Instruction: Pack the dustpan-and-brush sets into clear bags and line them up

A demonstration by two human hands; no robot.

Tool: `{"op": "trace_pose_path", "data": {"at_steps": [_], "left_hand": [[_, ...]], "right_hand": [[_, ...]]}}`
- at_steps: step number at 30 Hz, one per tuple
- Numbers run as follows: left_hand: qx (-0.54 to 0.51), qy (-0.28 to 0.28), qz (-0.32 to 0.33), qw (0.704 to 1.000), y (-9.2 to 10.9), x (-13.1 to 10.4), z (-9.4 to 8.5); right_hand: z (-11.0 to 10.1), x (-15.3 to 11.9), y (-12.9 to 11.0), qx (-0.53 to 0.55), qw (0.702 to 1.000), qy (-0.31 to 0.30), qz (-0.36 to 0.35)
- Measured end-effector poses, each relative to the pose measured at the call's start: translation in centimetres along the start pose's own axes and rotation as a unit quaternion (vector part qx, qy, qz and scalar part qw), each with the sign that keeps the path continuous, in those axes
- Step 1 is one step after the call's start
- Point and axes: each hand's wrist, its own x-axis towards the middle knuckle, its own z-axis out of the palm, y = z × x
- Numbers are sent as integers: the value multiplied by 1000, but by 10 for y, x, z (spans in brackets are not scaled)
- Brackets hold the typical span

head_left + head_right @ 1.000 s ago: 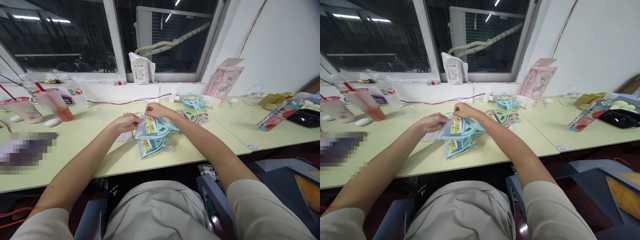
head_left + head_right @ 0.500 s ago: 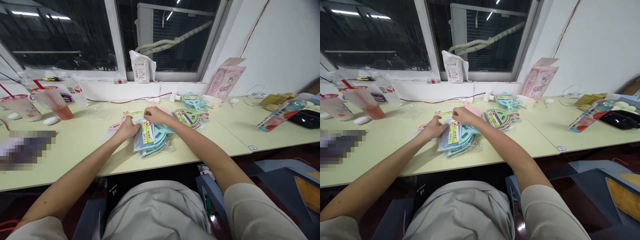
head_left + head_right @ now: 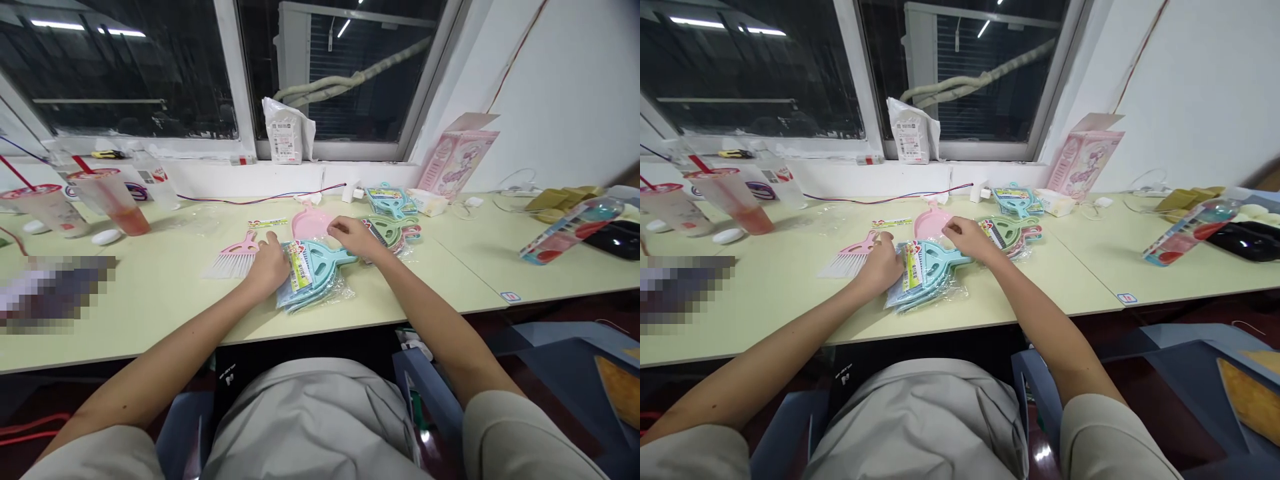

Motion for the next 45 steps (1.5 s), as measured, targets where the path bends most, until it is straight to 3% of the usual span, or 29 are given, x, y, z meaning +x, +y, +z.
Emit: {"op": "trace_pose_path", "data": {"at_steps": [8, 14, 18, 22, 25, 28, 36, 45], "left_hand": [[6, -28, 0, 1000, 1, 12, 8], [-24, 4, 14, 1000, -4, 28, 17], [-15, 31, 17, 999, -10, 35, 16], [-22, 54, 28, 998, -13, 39, 22], [-57, 48, 38, 997, -12, 41, 31], [-92, 39, 49, 994, -10, 40, 37], [-124, 10, 24, 992, -7, 36, 28], [-119, 9, 4, 993, -7, 35, 30]], "right_hand": [[6, 6, 12, -60, 997, -16, 52], [9, 13, 22, -17, 995, 10, 100], [24, 18, 23, 108, 981, 86, 136], [36, 23, 23, 278, 933, 188, 130], [37, 25, 22, 353, 900, 223, 126], [32, 27, 21, 375, 892, 208, 144], [19, 16, 24, 251, 945, 117, 175], [31, 13, 15, 339, 917, 128, 166]]}}
